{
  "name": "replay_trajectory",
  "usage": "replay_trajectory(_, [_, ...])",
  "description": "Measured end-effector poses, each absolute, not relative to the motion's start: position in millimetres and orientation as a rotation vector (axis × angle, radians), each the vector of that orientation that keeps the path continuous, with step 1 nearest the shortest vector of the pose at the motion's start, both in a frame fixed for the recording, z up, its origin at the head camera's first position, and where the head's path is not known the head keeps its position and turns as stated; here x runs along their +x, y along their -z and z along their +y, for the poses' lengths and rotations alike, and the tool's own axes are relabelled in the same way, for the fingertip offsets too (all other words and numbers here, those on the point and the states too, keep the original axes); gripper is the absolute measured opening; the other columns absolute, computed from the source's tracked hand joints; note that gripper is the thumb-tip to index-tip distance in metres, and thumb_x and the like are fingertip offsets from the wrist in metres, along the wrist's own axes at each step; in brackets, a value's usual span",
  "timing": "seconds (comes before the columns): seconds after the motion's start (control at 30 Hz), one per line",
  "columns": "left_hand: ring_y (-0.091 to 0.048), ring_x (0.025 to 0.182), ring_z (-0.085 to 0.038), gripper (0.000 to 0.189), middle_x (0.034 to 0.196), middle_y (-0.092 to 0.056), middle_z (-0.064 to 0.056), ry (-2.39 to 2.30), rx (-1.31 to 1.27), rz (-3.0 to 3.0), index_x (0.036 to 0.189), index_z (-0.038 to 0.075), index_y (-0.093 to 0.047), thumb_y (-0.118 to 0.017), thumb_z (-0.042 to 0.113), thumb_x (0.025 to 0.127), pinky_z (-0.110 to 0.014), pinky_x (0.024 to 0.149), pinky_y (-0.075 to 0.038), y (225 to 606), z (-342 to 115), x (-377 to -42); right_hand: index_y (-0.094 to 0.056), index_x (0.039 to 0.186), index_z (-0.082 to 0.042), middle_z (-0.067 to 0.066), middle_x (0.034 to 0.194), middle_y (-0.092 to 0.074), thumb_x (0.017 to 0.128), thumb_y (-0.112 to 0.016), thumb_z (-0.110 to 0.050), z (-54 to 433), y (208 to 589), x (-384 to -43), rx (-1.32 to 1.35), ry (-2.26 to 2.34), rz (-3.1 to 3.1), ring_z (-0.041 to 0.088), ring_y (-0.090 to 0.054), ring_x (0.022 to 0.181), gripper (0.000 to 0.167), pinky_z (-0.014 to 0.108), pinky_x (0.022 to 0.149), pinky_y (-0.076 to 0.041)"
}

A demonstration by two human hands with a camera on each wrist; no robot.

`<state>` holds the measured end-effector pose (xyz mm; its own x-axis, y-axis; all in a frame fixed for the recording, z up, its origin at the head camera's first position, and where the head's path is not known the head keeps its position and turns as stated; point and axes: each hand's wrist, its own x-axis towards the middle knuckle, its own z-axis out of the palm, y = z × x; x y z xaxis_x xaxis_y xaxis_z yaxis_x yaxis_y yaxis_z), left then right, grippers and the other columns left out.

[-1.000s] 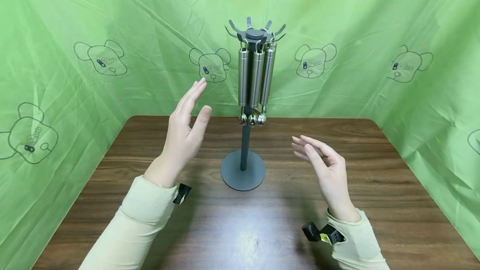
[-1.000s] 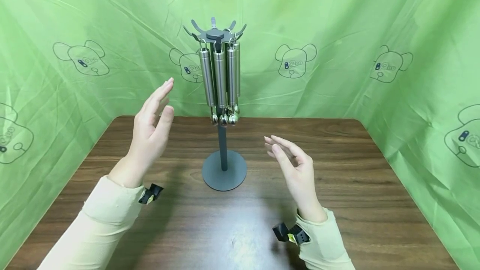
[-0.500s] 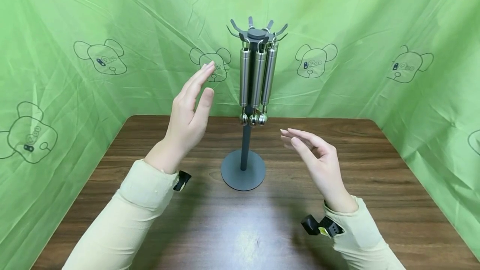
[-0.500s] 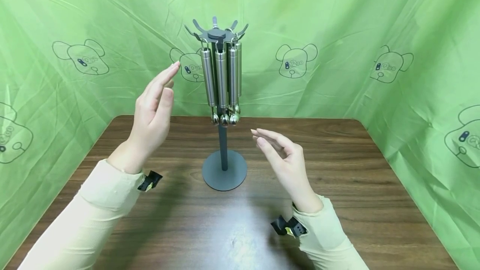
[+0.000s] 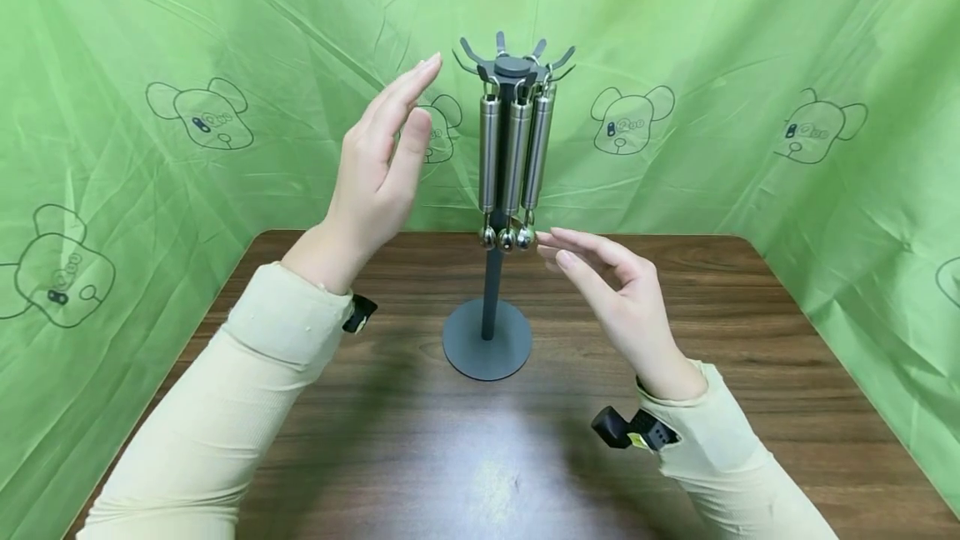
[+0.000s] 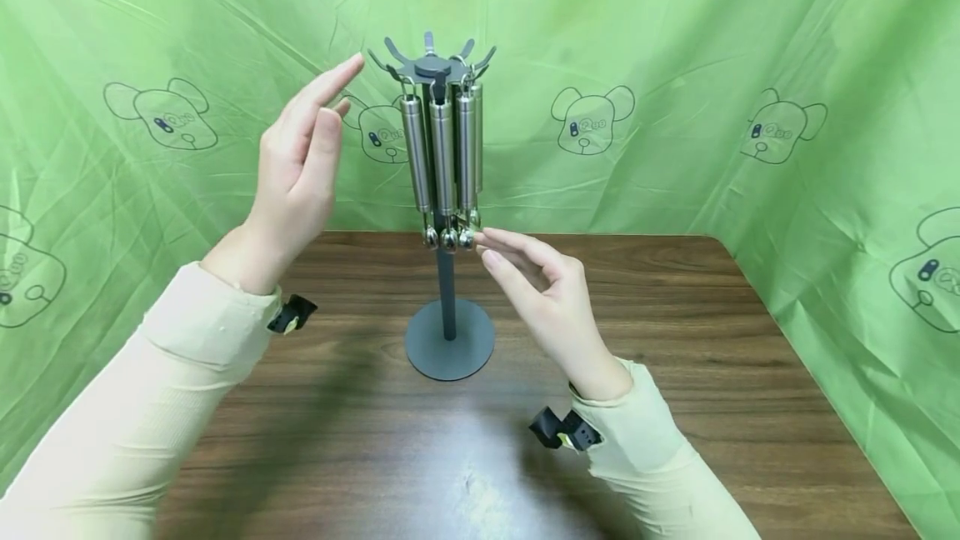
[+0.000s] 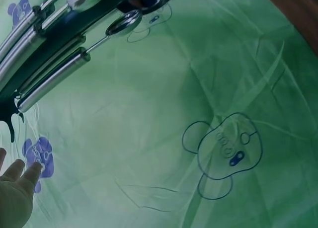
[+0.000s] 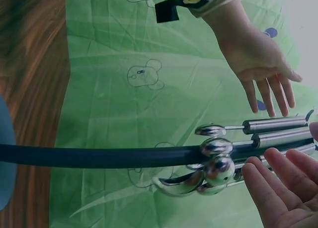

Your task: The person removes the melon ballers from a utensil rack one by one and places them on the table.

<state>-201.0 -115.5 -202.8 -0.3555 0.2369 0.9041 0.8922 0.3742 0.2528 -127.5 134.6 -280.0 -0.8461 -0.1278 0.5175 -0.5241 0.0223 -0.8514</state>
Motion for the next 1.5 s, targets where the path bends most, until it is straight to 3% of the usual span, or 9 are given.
replay_trajectory(0.47, [-0.041, 0.143, -0.023, 0.044, 0.149, -0.047, -0.021, 0.913, -1.055, -1.842, 0.144, -0.005, -0.045, -0.039, 0.001, 0.101, -0.027, 0.121, -0.026, 173.7, -114.3, -208.1, -0.062, 0.126, 0.008, 0.000, 0.117, -0.074, 0.095, -0.059, 0.002, 123.5, 259.7, -133.6, 0.723, -1.900, -2.004, 0.015, -0.071, 0.105, 0.032, 0.035, 0.093, -0.056])
replay_trajectory(0.9, [-0.042, 0.143, -0.017, 0.042, 0.147, -0.051, -0.017, 0.939, -1.210, -1.870, 0.142, -0.003, -0.049, -0.037, 0.002, 0.102, -0.027, 0.121, -0.027, 158.4, -106.7, -222.3, -0.062, 0.129, 0.003, 0.014, 0.128, -0.067, 0.094, -0.061, 0.000, 112.8, 242.2, -138.9, 0.776, -1.884, -2.044, 0.022, -0.067, 0.115, 0.035, 0.032, 0.098, -0.054])
replay_trajectory(1.27, [-0.046, 0.139, -0.010, 0.040, 0.144, -0.056, -0.012, 1.203, -1.153, -1.955, 0.136, 0.000, -0.057, -0.034, 0.005, 0.103, -0.021, 0.118, -0.029, 152.4, -94.3, -228.7, -0.061, 0.129, 0.006, 0.017, 0.130, -0.065, 0.094, -0.059, 0.002, 104.1, 241.0, -141.2, 0.770, -1.952, -2.008, 0.020, -0.068, 0.113, 0.036, 0.030, 0.097, -0.054])
replay_trajectory(1.5, [-0.052, 0.134, -0.006, 0.040, 0.135, -0.064, -0.008, 1.294, -1.059, -2.033, 0.122, 0.003, -0.069, -0.033, 0.012, 0.106, -0.019, 0.115, -0.032, 147.0, -91.5, -234.0, -0.062, 0.129, 0.005, 0.017, 0.130, -0.065, 0.094, -0.059, 0.002, 98.4, 242.0, -139.0, 0.711, -1.930, -2.023, 0.018, -0.068, 0.113, 0.035, 0.028, 0.097, -0.054])
